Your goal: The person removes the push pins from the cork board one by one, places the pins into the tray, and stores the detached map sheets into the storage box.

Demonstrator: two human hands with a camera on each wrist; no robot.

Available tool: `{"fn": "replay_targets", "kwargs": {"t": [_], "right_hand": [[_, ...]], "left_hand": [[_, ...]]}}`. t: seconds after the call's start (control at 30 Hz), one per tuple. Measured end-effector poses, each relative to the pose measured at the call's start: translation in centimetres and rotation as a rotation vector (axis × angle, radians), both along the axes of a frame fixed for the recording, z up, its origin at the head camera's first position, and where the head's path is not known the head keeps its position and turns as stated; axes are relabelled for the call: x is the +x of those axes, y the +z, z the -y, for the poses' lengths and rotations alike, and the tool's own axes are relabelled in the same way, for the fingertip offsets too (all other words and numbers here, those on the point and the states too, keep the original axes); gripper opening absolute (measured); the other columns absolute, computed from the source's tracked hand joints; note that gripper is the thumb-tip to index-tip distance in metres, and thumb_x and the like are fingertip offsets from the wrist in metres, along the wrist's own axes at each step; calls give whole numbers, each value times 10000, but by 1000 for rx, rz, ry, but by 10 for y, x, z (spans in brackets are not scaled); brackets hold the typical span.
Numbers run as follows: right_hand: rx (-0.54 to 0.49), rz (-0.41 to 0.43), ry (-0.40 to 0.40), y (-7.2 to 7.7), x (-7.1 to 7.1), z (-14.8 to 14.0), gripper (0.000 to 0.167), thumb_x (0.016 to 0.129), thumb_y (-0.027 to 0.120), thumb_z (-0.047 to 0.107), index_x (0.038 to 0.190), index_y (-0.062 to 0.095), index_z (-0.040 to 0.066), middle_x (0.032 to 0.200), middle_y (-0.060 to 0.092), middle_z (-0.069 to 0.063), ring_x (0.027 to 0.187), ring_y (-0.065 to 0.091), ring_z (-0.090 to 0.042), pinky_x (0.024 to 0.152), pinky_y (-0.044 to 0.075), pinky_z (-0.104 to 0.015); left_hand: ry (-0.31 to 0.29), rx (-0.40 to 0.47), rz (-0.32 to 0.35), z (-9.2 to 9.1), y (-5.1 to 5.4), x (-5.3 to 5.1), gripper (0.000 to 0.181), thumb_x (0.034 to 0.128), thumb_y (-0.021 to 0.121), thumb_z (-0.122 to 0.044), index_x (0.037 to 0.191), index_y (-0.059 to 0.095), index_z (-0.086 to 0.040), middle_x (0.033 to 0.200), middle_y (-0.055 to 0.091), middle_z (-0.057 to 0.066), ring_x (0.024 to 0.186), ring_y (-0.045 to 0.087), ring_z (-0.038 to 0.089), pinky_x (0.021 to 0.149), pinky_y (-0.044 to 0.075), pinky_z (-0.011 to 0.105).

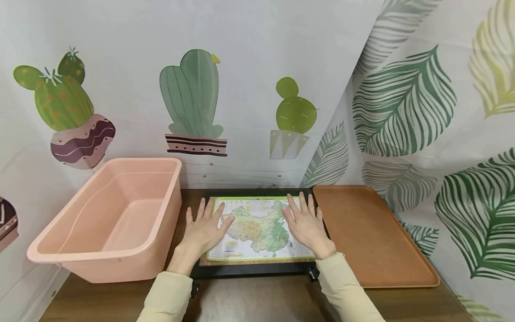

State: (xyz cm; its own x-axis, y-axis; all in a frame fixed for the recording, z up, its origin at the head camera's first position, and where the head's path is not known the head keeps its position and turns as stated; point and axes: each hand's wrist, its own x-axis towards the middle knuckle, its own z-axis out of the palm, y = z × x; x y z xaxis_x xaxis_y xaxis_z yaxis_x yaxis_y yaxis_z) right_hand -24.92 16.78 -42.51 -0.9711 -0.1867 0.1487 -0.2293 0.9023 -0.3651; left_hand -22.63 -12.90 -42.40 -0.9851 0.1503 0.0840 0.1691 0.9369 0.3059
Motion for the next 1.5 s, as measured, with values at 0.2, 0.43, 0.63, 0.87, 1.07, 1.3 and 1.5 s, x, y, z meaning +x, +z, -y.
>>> {"fn": "replay_targets", "kwargs": {"t": [0.2, 0.43, 0.63, 0.87, 1.07, 1.3, 1.5], "right_hand": [[-21, -4, 11, 2, 0, -1, 664, 1036, 218, 567, 1571, 227, 174, 1610, 38, -201, 1458, -106, -393, 1079, 49, -698], [-35, 13, 29, 0, -1, -3, 660, 1040, 212, 557, 1571, 225, 164, 1609, 35, -202, 1456, -94, -403, 1080, 61, -698], [-39, 9, 57, -1, -3, -2, 641, 1045, 232, 541, 1568, 238, 170, 1608, 48, -200, 1460, -73, -398, 1090, 64, -683], [3, 27, 104, -4, -8, 3, 647, 1042, 244, 546, 1573, 220, 177, 1615, 28, -185, 1465, -81, -374, 1097, 49, -671], [35, 23, 145, -8, -12, 7, 630, 1047, 284, 520, 1569, 241, 169, 1612, 60, -191, 1464, -74, -384, 1103, 47, -660], [92, 20, 189, -12, -19, 7, 630, 1047, 271, 526, 1563, 262, 163, 1612, 64, -177, 1469, -54, -365, 1108, 52, -657], [143, 23, 226, -17, -23, 7, 622, 1049, 275, 519, 1560, 273, 165, 1608, 95, -182, 1474, -12, -358, 1112, 79, -650]], "left_hand": [[-31, 9, -10, -1, -4, 0, 794, 970, 207, -696, 1551, 305, -163, 1618, 33, 164, 1478, -8, 360, 1091, -35, 669], [-56, 3, 5, 0, -10, 2, 790, 970, 189, -697, 1553, 302, -175, 1617, -58, 140, 1479, -16, 339, 1091, -32, 672], [-66, 16, 27, 0, -14, 4, 799, 966, 170, -702, 1549, 317, -174, 1622, 25, 157, 1479, -8, 344, 1087, -11, 680], [-77, 50, 79, 3, -19, 7, 765, 979, 184, -684, 1549, 316, -191, 1618, 101, 162, 1480, -6, 346, 1092, -3, 674], [-81, 60, 117, 6, -24, 7, 760, 979, 188, -684, 1549, 319, -198, 1612, 138, 164, 1480, -3, 345, 1097, 23, 669], [-83, 61, 133, 9, -28, 9, 760, 983, 200, -679, 1546, 324, -183, 1605, 172, 164, 1479, 33, 353, 1092, 53, 680], [-93, 68, 155, 12, -30, 11, 724, 1003, 257, -636, 1546, 321, -162, 1599, 180, 180, 1474, 58, 373, 1086, 58, 689]]}}
